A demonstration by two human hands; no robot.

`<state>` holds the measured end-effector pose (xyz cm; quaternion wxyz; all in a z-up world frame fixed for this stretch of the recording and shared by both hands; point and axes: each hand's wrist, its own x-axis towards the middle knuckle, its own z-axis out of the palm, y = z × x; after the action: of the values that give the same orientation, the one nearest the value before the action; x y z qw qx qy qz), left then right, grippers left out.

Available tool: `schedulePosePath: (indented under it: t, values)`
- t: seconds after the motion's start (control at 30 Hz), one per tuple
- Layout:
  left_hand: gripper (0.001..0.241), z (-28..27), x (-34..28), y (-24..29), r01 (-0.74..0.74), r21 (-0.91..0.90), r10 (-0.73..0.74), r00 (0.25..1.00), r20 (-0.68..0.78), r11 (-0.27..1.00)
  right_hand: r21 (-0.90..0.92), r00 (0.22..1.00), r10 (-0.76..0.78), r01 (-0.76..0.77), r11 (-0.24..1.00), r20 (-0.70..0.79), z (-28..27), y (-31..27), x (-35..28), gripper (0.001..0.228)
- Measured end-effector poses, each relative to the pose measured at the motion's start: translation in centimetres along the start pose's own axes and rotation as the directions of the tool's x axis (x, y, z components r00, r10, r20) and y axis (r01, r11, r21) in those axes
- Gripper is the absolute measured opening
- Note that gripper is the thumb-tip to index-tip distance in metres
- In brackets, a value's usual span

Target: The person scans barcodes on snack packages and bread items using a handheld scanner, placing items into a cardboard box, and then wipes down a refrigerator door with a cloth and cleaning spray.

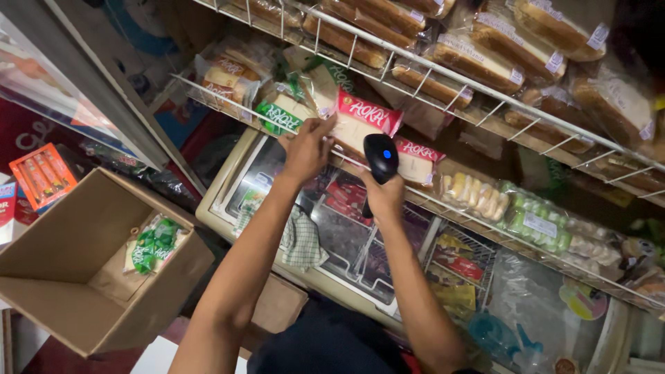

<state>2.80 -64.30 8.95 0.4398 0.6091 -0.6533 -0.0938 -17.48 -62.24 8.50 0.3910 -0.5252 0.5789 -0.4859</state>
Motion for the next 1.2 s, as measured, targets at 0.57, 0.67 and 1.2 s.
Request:
schedulePosePath:
  t: [0.57, 0.67, 1.2]
  values:
    - [0.047, -1.5, -2.5, 2.5, 0.034, 0.039, -0.027, 0.984, -0.175, 0.999, -0.150, 0.906, -0.420, 0.409, 0.900, -0.053, 0.3, 0.0, -1.4, 0.061]
    - [0.048, -2.3, -3.5, 2.9, 0.020, 0.048, -0.011, 0.984, -0.177, 0.999, -0.193, 0.855, -0.513, 0.492, 0.849, -0.074, 0.8, 0.1, -2.5, 0.063]
    - [0.008, -17.9, -31.6, -8.8, 0.442, -0.168, -0.468, 0.767, -0.438, 0.881, 0.014, 0.653, 0.009, -0.029, 0.999, 0.757, 19.5, 6.3, -21.7, 0.026]
